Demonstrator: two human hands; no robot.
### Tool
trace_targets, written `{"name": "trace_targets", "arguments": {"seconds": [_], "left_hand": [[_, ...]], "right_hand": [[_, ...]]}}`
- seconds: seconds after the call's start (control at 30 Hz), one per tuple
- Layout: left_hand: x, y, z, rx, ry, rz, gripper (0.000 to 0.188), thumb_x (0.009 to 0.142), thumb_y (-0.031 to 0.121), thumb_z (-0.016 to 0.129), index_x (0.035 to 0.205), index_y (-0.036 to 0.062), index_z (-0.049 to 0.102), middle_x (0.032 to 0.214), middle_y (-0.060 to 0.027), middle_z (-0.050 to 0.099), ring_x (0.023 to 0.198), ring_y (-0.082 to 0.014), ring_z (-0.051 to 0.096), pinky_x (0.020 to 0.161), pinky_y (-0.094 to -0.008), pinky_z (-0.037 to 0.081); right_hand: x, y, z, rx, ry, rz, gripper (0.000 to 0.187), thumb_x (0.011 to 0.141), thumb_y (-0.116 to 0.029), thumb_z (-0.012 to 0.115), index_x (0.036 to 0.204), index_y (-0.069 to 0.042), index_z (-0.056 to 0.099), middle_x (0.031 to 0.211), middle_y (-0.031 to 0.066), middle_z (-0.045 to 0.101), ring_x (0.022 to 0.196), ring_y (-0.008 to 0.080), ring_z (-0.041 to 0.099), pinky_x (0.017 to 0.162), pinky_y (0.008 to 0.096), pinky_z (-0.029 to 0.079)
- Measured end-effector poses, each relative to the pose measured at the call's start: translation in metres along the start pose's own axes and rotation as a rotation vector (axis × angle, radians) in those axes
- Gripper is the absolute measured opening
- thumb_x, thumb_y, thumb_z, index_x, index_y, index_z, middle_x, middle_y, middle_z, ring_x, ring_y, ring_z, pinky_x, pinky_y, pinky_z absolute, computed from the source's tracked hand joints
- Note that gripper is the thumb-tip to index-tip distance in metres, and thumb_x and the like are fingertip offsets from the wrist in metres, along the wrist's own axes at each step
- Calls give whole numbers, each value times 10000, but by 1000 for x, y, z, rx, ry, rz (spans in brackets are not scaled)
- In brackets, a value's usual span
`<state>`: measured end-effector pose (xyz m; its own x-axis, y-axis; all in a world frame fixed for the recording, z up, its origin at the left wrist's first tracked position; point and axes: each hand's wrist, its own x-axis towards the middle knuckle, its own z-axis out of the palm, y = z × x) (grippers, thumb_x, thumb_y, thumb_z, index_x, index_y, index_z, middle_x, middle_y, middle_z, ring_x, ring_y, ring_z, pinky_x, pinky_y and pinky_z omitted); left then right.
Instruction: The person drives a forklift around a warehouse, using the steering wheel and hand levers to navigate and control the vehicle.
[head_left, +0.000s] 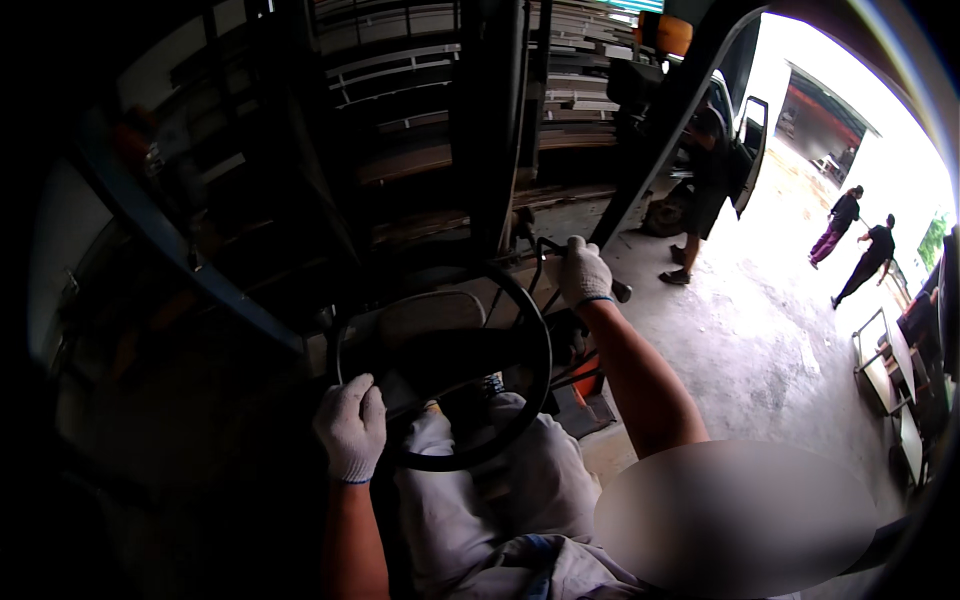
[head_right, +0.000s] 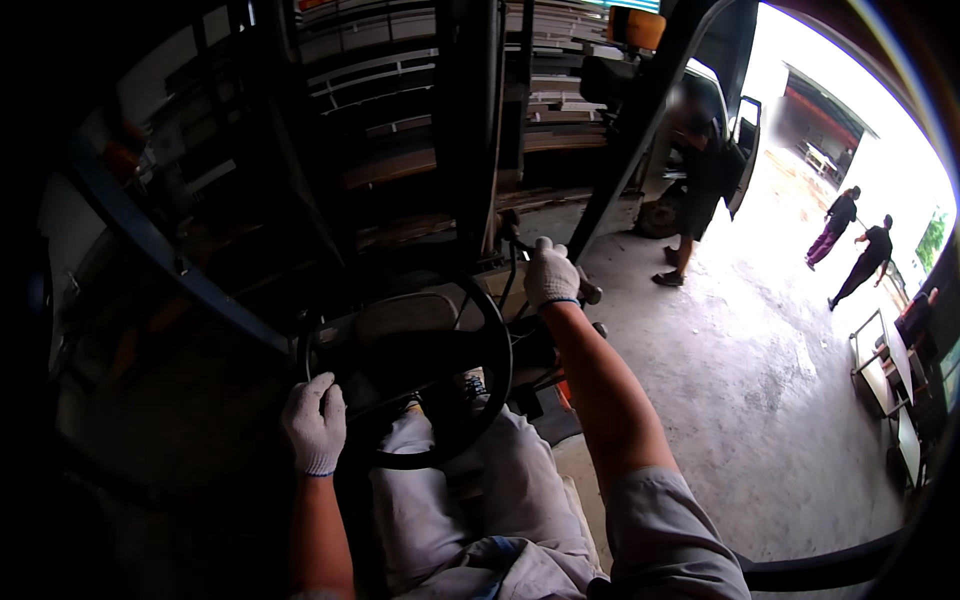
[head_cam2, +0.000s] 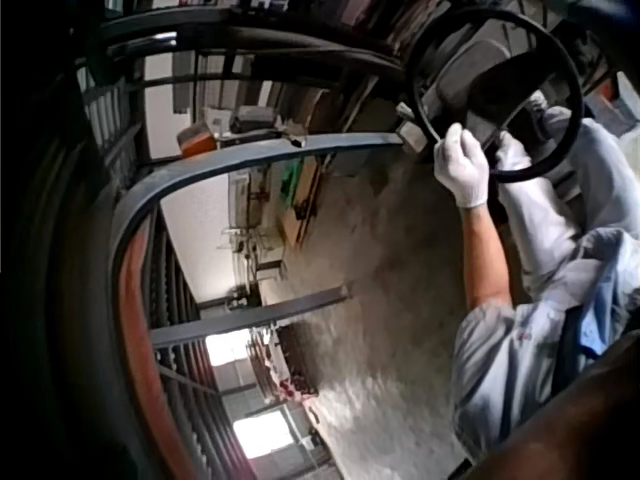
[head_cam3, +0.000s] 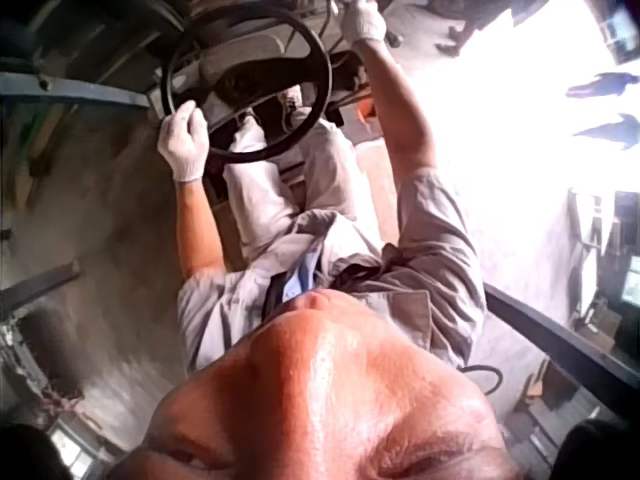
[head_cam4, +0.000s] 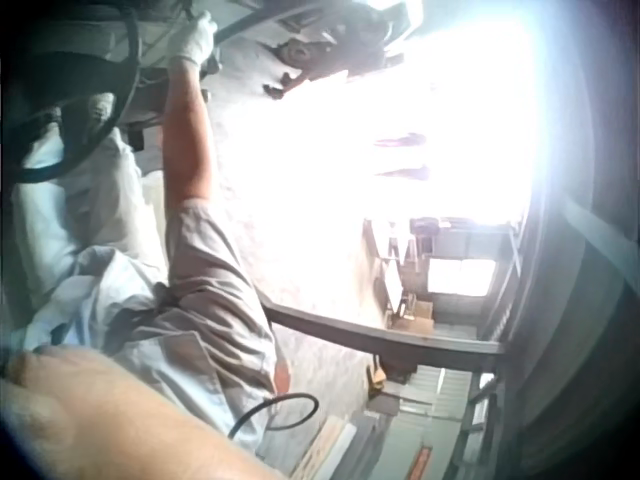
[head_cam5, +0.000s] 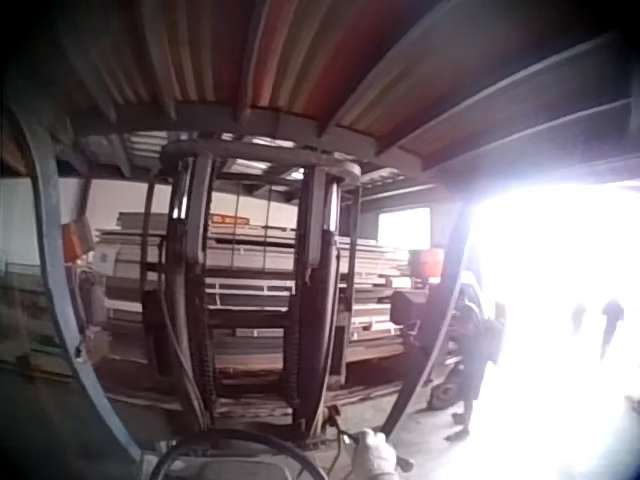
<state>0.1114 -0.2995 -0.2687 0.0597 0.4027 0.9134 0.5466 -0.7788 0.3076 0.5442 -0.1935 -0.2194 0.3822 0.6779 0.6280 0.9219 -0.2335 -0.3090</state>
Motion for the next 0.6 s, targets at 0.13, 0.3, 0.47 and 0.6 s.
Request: {"name": "trace_targets", "arguments": {"seconds": [0.13, 0.3, 0.47, 0.6], "left_hand": [[4, -3, 0, 103, 41, 40, 140, 911, 11, 746, 1049, 33, 753, 820, -126, 708, 730, -302, 702, 669, -399, 565], [3, -5, 0, 62, 51, 27, 143, 896, 6, 749, 1038, 23, 756, 822, -109, 729, 735, -289, 716, 678, -392, 578], [4, -5, -1, 60, 50, 14, 144, 897, 20, 752, 1041, 28, 751, 858, -117, 737, 745, -302, 712, 691, -402, 582], [5, -3, -3, 106, 36, 2, 149, 902, 46, 757, 1049, 53, 742, 890, -121, 742, 771, -329, 707, 690, -426, 580]], "right_hand": [[3, 0, 0, -1, -17, 20, 306, 977, -206, 631, 1250, -82, 572, 1157, 292, 659, 988, 479, 724, 821, 555, 600], [1, -1, -4, -3, 1, -20, 418, 978, -341, 666, 1294, -84, 573, 1155, 292, 655, 988, 498, 713, 830, 558, 596], [4, -2, -1, -2, 15, -36, 403, 965, -298, 668, 1294, -85, 577, 1145, 295, 657, 971, 496, 716, 817, 562, 599], [8, -1, 4, 26, 27, -17, 349, 964, -216, 643, 1278, -75, 585, 1127, 290, 670, 961, 483, 724, 813, 548, 606]]}}
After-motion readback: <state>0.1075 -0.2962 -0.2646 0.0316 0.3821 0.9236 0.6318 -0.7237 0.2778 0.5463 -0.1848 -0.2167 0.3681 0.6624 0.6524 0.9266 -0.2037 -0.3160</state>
